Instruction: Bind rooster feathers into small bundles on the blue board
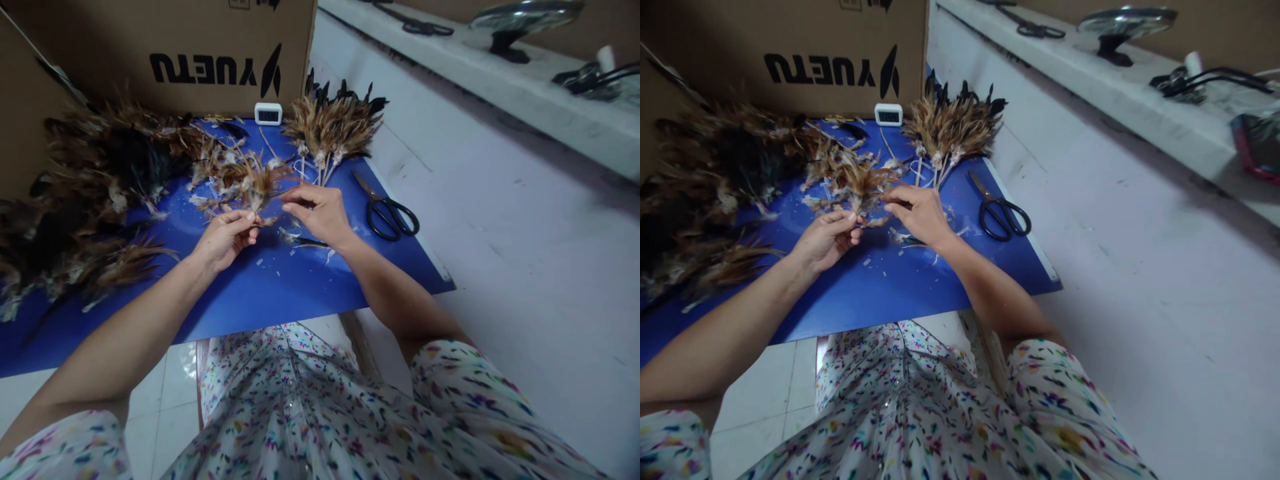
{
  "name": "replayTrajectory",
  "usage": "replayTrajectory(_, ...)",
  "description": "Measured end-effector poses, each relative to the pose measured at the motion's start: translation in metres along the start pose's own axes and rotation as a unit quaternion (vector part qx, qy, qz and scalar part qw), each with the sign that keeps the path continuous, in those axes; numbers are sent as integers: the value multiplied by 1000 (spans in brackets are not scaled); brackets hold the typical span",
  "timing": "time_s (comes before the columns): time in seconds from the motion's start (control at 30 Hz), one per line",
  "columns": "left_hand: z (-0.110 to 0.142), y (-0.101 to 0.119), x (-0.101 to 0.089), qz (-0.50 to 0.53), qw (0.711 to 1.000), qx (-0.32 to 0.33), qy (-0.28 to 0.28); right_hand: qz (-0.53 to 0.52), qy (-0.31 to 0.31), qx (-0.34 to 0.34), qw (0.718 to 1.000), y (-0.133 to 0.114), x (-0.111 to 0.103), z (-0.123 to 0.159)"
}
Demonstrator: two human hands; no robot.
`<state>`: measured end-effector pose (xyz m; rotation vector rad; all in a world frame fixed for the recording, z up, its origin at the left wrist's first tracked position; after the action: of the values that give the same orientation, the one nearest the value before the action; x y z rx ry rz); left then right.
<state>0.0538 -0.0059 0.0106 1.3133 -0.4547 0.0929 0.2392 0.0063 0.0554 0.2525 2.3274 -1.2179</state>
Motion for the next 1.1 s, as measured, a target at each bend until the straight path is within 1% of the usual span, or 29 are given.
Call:
replayTrajectory(0.1,-1,1,-1,-19,1000,4,0,29,-2,-2,1000,1,-4,0)
replayTrajectory(0.17,-1,1,-2,-36,999,14,3,57,-18,-16,998,0,-4,-1)
replayTrajectory(0.27,-2,5,-3,-63,997,51,18,119,-65,-33,990,-2,-1,0)
replayTrajectory(0.37,-2,9,-5,-94,990,97,35,174,-129,-27,976,-8,6,3)
replayTrajectory(0.47,-2,11,-7,-143,979,136,41,203,-184,-14,962,-22,14,9)
replayTrajectory(0.53,-2,14,-8,-197,967,156,48,220,-210,-9,953,-33,19,13)
replayTrajectory(0.6,0,17,-8,-272,945,173,57,261,-230,-5,938,-43,23,15)
replayTrajectory(0.67,4,22,-7,-363,908,202,57,327,-242,-10,914,-54,25,15)
replayTrajectory(0.77,11,30,1,-491,824,278,38,400,-255,-44,879,-70,27,8)
replayTrajectory(0.83,16,31,7,-542,774,328,18,411,-262,-65,871,-78,27,-2)
replayTrajectory(0.87,17,30,9,-556,756,345,5,407,-265,-70,872,-80,26,-8)
replayTrajectory(0.93,20,29,14,-567,734,373,-18,378,-269,-76,883,-77,24,-24)
replayTrajectory(1.0,24,30,18,-561,724,399,-32,313,-284,-85,902,-67,22,-41)
replayTrajectory(1.07,27,33,21,-538,732,417,-40,205,-312,-92,923,-49,21,-54)
replayTrajectory(1.1,28,35,21,-520,744,417,-44,135,-329,-87,930,-38,22,-58)
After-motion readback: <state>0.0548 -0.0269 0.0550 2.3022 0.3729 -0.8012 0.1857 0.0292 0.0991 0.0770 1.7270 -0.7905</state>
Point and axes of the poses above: each hand's wrist, its own z-axis away from the middle knuckle, its own x-axis out of the palm, y = z × x, the point moved 5 cm from there along -z, towards the middle knuckle, and after that the axes turned 8 degrees about -y, right-handed, at the moved point
